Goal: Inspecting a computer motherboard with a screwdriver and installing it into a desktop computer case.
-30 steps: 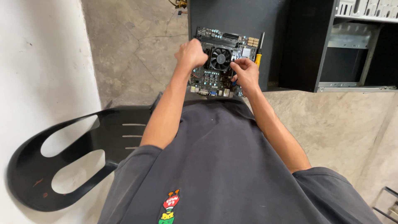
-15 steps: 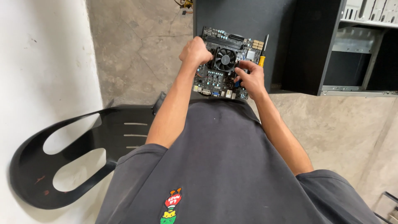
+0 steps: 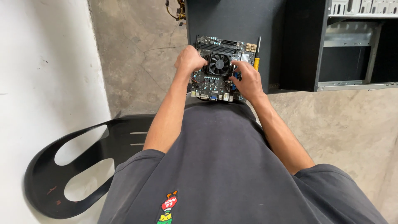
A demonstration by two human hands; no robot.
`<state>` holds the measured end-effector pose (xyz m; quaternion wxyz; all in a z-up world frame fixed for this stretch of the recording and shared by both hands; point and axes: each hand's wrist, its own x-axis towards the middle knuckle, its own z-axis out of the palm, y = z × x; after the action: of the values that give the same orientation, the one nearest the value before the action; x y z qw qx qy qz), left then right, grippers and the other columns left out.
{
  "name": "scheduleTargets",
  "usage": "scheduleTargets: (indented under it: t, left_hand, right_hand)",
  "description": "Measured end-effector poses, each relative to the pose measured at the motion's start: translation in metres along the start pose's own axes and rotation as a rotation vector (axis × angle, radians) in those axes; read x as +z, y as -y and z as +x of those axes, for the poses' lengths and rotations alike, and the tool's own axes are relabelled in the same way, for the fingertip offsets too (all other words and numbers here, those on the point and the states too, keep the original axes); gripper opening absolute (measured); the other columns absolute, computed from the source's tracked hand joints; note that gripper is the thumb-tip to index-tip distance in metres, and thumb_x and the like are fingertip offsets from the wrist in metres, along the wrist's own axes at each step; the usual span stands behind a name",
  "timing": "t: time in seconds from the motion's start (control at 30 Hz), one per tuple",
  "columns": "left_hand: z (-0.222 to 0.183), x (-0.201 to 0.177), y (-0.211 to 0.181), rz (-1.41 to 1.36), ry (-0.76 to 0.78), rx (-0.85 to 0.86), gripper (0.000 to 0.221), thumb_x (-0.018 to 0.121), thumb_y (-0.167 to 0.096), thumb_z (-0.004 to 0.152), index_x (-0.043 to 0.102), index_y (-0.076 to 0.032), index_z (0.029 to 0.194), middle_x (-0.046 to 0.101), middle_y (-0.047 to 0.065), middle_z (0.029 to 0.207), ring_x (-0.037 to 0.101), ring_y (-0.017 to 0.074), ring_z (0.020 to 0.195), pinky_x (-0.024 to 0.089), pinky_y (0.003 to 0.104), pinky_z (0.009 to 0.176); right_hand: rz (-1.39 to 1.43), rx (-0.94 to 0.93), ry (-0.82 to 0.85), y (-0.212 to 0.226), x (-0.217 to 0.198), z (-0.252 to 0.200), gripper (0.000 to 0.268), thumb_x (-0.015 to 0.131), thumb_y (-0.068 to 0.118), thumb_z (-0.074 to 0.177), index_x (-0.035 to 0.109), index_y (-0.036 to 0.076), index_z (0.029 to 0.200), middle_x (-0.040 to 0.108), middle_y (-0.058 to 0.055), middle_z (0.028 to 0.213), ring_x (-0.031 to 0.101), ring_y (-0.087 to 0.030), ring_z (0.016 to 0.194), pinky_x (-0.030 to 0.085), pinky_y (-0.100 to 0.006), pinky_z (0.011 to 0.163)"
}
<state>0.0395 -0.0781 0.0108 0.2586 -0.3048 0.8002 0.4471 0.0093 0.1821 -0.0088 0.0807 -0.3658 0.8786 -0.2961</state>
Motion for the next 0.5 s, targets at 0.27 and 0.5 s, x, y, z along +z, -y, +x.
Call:
scheduleTargets:
  t: [0.27, 0.5]
  left_hand:
    - [0.003, 0.009, 0.004, 0.001, -0.04, 0.015, 0.011, 0.084, -0.023, 0.08, 0.079, -0.018, 0.072, 0.076, 0.019, 0.089, 0.074, 0.044, 0.093, 0.06, 0.047, 0.081]
    - [0.002, 0.009, 0.0, 0.096, -0.064, 0.032, 0.012, 0.085, -0.023, 0.077, 0.079, -0.023, 0.067, 0.076, 0.017, 0.088, 0.073, 0.0427, 0.093, 0.059, 0.045, 0.083]
  right_hand:
    - [-0.005, -0.108, -0.147, -0.043, 0.024, 0.002, 0.021, 0.072, 0.014, 0.104, 0.077, 0.004, 0.121, 0.07, -0.014, 0.104, 0.069, -0.037, 0.099, 0.057, -0.045, 0.084]
    - [0.086, 0.039, -0.072, -0.066, 0.03, 0.022, 0.025, 0.069, 0.02, 0.108, 0.075, 0.009, 0.087, 0.063, -0.009, 0.077, 0.065, -0.036, 0.078, 0.055, -0.044, 0.073]
